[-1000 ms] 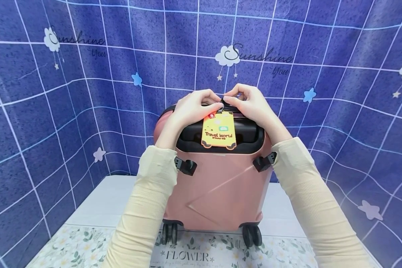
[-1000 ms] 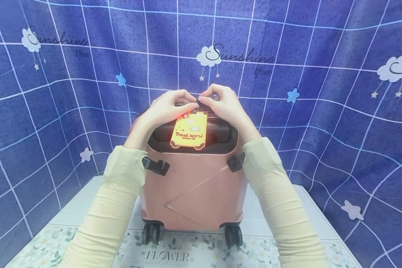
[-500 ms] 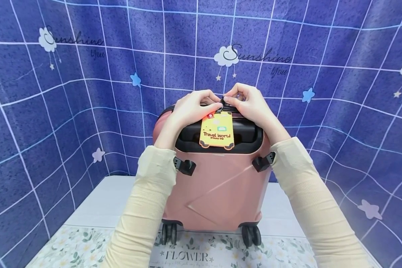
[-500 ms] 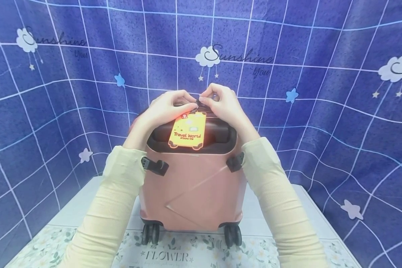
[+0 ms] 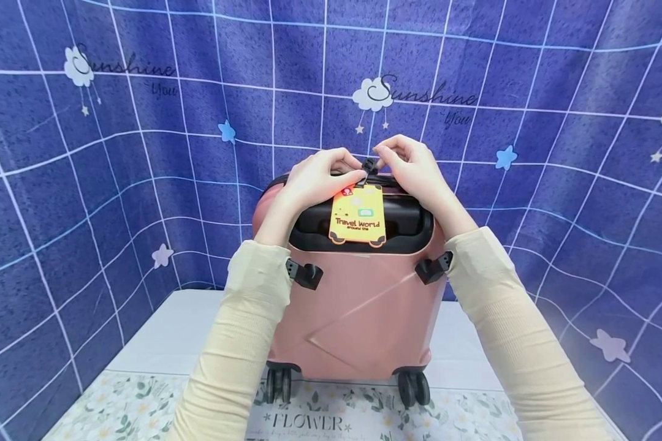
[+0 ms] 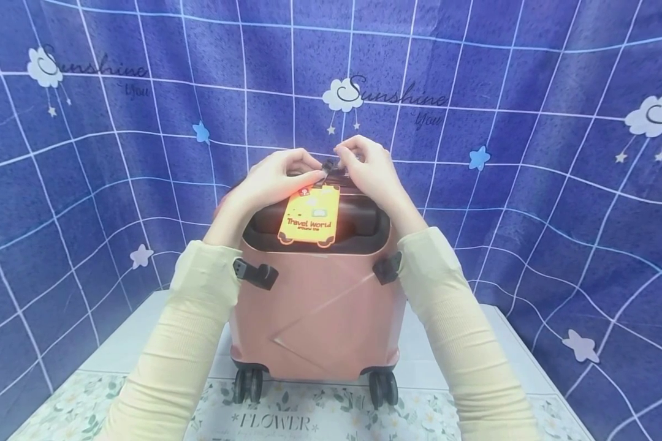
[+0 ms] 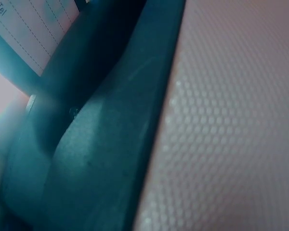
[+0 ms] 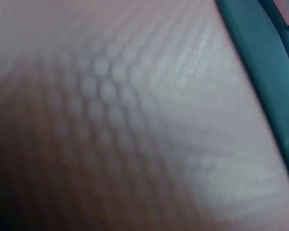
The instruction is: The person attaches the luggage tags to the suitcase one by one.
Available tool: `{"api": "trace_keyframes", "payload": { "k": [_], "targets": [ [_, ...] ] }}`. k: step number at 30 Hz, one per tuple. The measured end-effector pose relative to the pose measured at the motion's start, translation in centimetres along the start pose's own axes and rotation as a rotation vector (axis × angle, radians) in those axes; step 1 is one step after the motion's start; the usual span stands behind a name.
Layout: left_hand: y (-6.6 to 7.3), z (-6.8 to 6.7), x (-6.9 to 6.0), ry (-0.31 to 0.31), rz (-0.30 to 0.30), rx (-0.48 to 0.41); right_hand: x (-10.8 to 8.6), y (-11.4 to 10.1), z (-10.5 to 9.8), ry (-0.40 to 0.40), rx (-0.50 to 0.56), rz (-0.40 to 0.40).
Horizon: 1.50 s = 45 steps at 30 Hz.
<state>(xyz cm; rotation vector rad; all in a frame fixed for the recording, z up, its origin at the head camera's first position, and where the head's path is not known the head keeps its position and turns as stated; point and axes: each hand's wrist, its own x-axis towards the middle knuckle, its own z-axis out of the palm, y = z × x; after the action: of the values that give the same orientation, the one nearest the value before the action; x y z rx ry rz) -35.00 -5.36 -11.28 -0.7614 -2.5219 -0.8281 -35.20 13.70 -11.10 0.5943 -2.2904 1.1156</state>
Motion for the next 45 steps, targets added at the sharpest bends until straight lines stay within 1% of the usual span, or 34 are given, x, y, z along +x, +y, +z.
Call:
{"api": "trace_keyframes", "payload": {
  "k": [3, 6, 8, 10, 13, 21, 25, 28, 33, 41, 45],
  "targets": [
    [-0.1, 0.09, 0.08, 0.004, 0.003, 0.001, 0.09, 0.01, 0.02, 0.006, -0.07, 0.037],
    [-0.17, 0.14, 0.13, 0.009, 0.004, 0.005, 0.13, -0.04, -0.01, -0.042, -0.116, 0.048],
    [-0.17, 0.14, 0.14, 0.01, 0.003, 0.004, 0.12, -0.08, -0.04, -0.076, -0.118, 0.049],
    [-0.18, 0.13, 0.16, 0.011, 0.003, 0.005, 0.09, -0.09, -0.1, -0.103, -0.107, 0.049],
    [-0.17, 0.1, 0.19, 0.012, 0.0, 0.003, 0.02, -0.09, -0.2, -0.115, -0.076, 0.042],
    [-0.16, -0.14, 0.25, 0.014, -0.008, 0.008, -0.1, -0.2, -0.28, -0.107, 0.063, 0.014],
    [-0.27, -0.2, 0.32, 0.014, -0.019, 0.004, -0.13, -0.36, -0.26, -0.097, 0.095, 0.015],
    [-0.32, -0.21, 0.33, 0.014, -0.027, 0.003, -0.07, -0.27, -0.18, -0.09, 0.099, -0.006],
    [-0.3, -0.15, 0.28, 0.009, -0.039, 0.007, 0.06, -0.04, -0.04, -0.101, 0.086, -0.035],
    [-0.21, -0.06, 0.21, 0.01, -0.046, 0.012, 0.07, -0.02, -0.07, -0.131, 0.084, -0.011],
    [-0.1, -0.07, 0.14, 0.012, -0.047, 0.009, 0.05, -0.04, -0.09, -0.13, 0.078, 0.007]
  ]
}}
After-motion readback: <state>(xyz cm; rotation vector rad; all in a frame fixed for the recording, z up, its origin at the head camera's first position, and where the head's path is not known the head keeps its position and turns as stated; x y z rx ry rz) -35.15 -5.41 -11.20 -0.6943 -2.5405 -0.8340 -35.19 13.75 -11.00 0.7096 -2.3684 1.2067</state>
